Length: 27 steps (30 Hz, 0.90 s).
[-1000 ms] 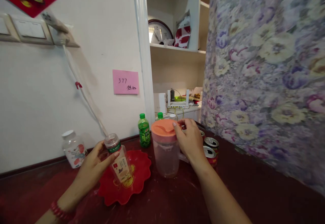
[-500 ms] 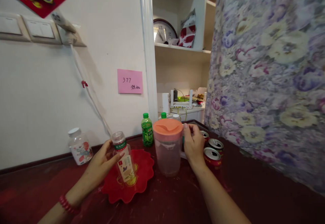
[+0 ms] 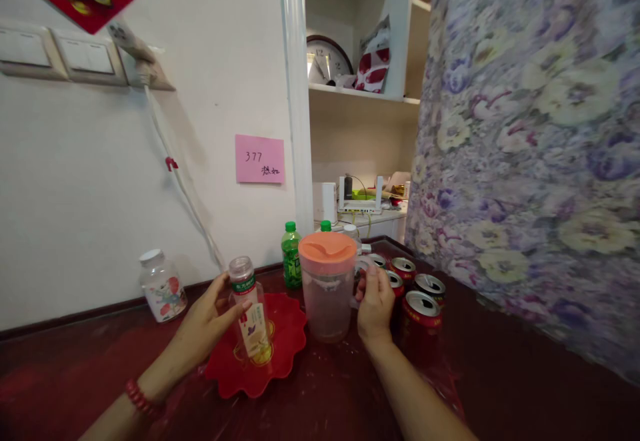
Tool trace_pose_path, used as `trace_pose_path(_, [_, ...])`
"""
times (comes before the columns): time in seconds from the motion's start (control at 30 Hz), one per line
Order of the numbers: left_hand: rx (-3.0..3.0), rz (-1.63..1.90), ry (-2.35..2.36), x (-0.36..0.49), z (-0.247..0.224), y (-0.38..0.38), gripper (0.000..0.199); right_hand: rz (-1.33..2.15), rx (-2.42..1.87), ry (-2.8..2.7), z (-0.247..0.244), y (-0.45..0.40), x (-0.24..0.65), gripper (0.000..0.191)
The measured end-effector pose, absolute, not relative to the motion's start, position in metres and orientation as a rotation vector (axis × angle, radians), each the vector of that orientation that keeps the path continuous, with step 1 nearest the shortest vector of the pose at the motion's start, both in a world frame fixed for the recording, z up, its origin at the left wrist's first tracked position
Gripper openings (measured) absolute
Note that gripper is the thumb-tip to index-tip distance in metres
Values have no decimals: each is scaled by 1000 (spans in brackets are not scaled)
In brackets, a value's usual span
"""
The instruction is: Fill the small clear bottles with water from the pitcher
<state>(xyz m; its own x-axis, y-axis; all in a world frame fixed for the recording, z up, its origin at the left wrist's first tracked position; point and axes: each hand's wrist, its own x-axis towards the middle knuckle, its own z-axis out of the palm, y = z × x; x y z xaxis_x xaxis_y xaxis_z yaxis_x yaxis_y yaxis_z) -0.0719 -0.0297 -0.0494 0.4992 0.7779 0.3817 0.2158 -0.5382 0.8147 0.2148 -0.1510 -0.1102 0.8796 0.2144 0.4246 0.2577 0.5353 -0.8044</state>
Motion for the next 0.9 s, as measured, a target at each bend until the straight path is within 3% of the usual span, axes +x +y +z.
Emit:
trace_pose_path(0.33, [2071, 997, 798, -73, -55, -25, 74, 74, -916, -492, -107, -148, 216, 53])
trace_pose_path(0.57, [2067, 981, 788, -71, -50, -32, 75, 116, -909, -537, -72, -165, 209, 74])
trace_pose_path(0.9, [2074, 1012, 750, -72, -42, -47, 75, 171, -970, -598, -25, -192, 197, 73])
